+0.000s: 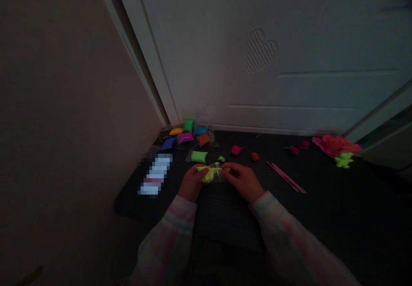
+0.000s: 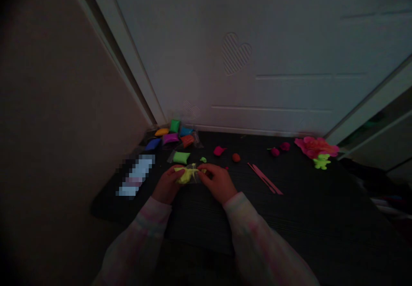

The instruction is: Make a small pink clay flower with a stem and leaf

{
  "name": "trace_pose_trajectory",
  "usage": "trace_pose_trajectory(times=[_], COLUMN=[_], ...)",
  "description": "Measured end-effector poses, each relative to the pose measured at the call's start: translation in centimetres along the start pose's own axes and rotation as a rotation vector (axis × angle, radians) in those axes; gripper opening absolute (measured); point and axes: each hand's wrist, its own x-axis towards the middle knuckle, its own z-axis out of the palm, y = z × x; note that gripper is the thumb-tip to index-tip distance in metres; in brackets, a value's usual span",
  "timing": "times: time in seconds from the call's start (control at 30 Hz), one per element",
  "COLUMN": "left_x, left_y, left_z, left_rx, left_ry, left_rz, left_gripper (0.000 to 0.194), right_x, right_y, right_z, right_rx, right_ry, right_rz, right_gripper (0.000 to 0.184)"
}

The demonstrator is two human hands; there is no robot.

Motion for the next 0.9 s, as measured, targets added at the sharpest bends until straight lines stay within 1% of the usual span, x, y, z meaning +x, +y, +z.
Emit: trace_pose_trajectory(times=[0.07, 0.13, 0.27, 0.33, 0.37, 0.43, 0.53, 0.63, 0.8, 0.9], left_x=[0.1, 0.1, 0.0, 0.0, 0.0, 0.0, 0.0, 0.0, -0.1, -0.1], left_y=[-0.1, -0.1, 0.2, 0.3, 0.3, 0.3, 0.5, 0.8, 1.1, 1.2], left_z=[0.0, -0.1, -0.1, -0.2, -0.2, -0.2, -0.3, -0.3, -0.3, -0.3], left_rx=[0.007, 0.008, -0.019, -0.033, -0.039, -0.05, -0.071, -0.104, -0.147, -0.162], left_ry=[0.003, 0.014, 0.048, 0.058, 0.06, 0.063, 0.079, 0.111, 0.153, 0.164], left_rz=[0.004, 0.013, 0.04, 0.044, 0.043, 0.043, 0.053, 0.074, 0.089, 0.089], left_gripper=[0.027, 0.026, 0.024, 0.023, 0.023, 0.023, 0.023, 0.023, 0.019, 0.016], right_x=[0.0, 0.2, 1.1, 1.5, 1.7, 1.8, 1.6, 1.3, 1.2, 1.1], right_y=[-0.1, -0.1, -0.1, -0.2, -0.2, -0.2, -0.3, -0.3, -0.4, -0.5], right_z=[0.0, -0.3, -2.4, -3.5, -3.8, -3.8, -3.0, -2.1, -1.9, -1.9], right_rx=[0.04, 0.115, 0.384, 0.531, 0.591, 0.68, 0.758, 0.798, 0.832, 0.85], right_ry=[0.031, 0.096, 0.342, 0.409, 0.41, 0.364, 0.264, 0.191, 0.113, 0.088], right_rz=[-0.005, -0.002, 0.014, 0.04, 0.063, 0.123, 0.204, 0.256, 0.316, 0.317], right_gripper=[0.011, 0.01, 0.013, 0.014, 0.014, 0.016, 0.019, 0.022, 0.015, 0.021])
